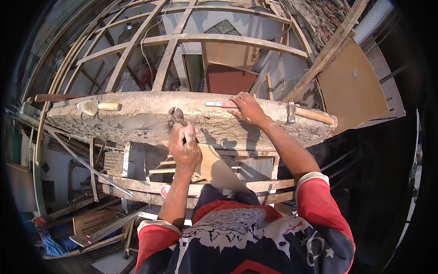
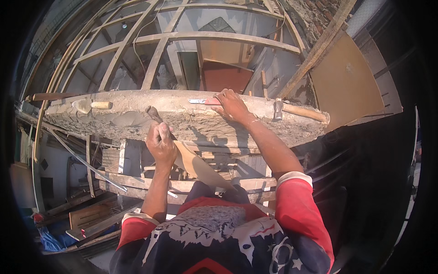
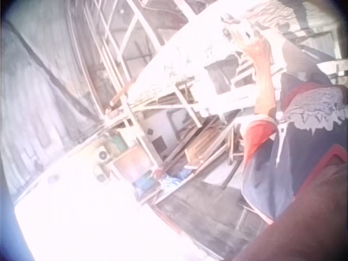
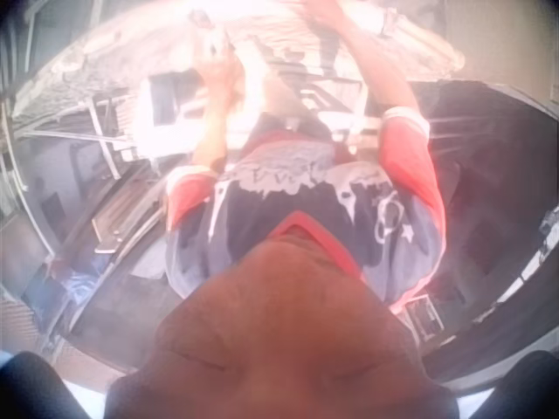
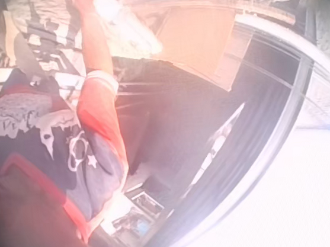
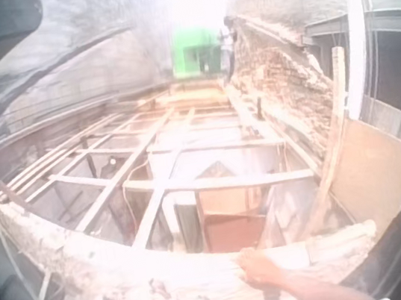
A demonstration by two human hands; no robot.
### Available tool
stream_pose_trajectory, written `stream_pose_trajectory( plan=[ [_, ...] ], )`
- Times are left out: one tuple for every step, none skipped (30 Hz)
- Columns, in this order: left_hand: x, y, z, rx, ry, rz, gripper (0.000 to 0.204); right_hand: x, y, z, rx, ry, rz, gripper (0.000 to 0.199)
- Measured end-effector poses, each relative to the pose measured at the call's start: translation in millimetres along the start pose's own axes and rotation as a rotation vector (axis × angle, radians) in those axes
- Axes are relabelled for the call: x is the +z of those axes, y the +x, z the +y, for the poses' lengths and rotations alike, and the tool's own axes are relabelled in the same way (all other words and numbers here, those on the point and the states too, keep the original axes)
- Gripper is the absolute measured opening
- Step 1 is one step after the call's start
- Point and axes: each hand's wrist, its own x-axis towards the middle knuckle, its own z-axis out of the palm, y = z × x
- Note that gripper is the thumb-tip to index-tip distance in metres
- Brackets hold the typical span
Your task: The person assembles a wooden structure by fitting a curved plywood panel into a frame. They use a pencil to mark alignment points and a hammer to tap the panel into place, repeatedly adjusting the fit and checking alignment throughout the process.
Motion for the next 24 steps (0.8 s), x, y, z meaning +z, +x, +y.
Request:
stream_pose_trajectory(
  plan=[
    [3.2, 1.0, 4.0, -0.003, -0.010, -0.017, 0.035, -0.6, -1.4, -1.8, 0.002, 0.021, 0.010, 0.050],
    [7.1, 1.8, 7.9, -0.005, -0.023, -0.036, 0.035, -2.3, -3.2, -2.6, 0.007, 0.041, 0.020, 0.050],
    [12.0, 2.3, 11.5, -0.007, -0.037, -0.058, 0.035, -6.6, -5.0, -0.7, 0.057, 0.050, 0.005, 0.052],
    [15.6, 2.7, 14.2, 0.004, -0.050, -0.055, 0.034, -10.0, -9.2, -4.3, 0.058, 0.075, 0.101, 0.053],
    [19.8, 3.4, 16.6, 0.017, -0.067, -0.052, 0.032, -15.9, -14.4, -9.5, 0.060, 0.096, 0.198, 0.054],
    [24.1, 4.0, 19.5, 0.030, -0.086, -0.053, 0.031, -22.4, -21.8, -15.2, 0.065, 0.112, 0.297, 0.055],
    [24.9, 3.6, 23.3, 0.024, -0.074, -0.077, 0.035, -35.0, -33.4, -34.0, 0.074, 0.268, 0.333, 0.055],
    [25.8, 4.4, 30.2, -0.017, -0.071, -0.073, 0.036, -46.8, -51.8, -54.4, 0.112, 0.513, 0.286, 0.057],
    [28.9, 6.6, 29.8, 0.031, -0.092, -0.049, 0.036, -66.1, -76.9, -75.1, 0.116, 0.841, 0.156, 0.062],
    [38.5, 8.7, 31.0, 0.075, -0.138, -0.037, 0.036, -59.0, -108.9, -85.8, 0.103, 0.977, 0.149, 0.066],
    [48.0, 11.6, 43.4, 0.095, -0.165, -0.025, 0.036, -50.5, -139.2, -97.7, 0.087, 1.111, 0.144, 0.070],
    [55.1, 14.6, 52.6, 0.128, -0.177, 0.007, 0.036, -69.1, -162.4, -122.3, 0.109, 0.914, 0.168, 0.069],
    [65.8, 14.6, 58.5, 0.164, -0.179, -0.022, 0.036, -64.6, -182.2, -139.5, 0.210, 0.746, 0.264, 0.057],
    [74.3, 13.6, 64.1, 0.197, -0.175, -0.040, 0.035, -63.8, -197.3, -146.3, 0.323, 0.722, 0.307, 0.054],
    [89.0, 10.0, 71.8, 0.204, -0.282, -0.071, 0.035, -63.3, -211.1, -150.1, 0.436, 0.698, 0.350, 0.051],
    [104.0, 7.3, 78.9, 0.215, -0.380, -0.096, 0.035, -62.3, -220.4, -150.9, 0.539, 0.680, 0.393, 0.048],
    [119.7, 5.5, 88.8, 0.228, -0.478, -0.118, 0.035, -60.2, -229.0, -144.5, 0.525, 0.494, 0.521, 0.039],
    [133.6, 4.5, 102.6, 0.199, -0.529, -0.144, 0.034, -62.0, -238.3, -139.1, 0.563, 0.465, 0.595, 0.039],
    [147.9, 4.4, 119.1, 0.164, -0.588, -0.171, 0.033, -65.5, -248.6, -132.8, 0.605, 0.426, 0.667, 0.038],
    [157.8, 4.6, 141.1, 0.130, -0.638, -0.202, 0.033, -67.5, -260.1, -126.5, 0.645, 0.396, 0.740, 0.038],
    [159.7, 7.7, 167.9, 0.061, -0.695, -0.240, 0.033, -70.0, -271.8, -114.7, 0.693, 0.444, 0.813, 0.033],
    [165.7, 15.5, 183.3, 0.077, -0.752, -0.172, 0.035, -84.4, -279.1, -107.0, 0.734, 0.446, 0.857, 0.034],
    [174.1, 24.1, 194.4, 0.084, -0.807, -0.100, 0.037, -106.8, -287.6, -101.0, 0.776, 0.448, 0.893, 0.035],
    [180.6, 32.6, 206.1, 0.091, -0.860, -0.025, 0.038, -124.0, -298.1, -90.3, 0.815, 0.452, 0.928, 0.036]
  ],
)
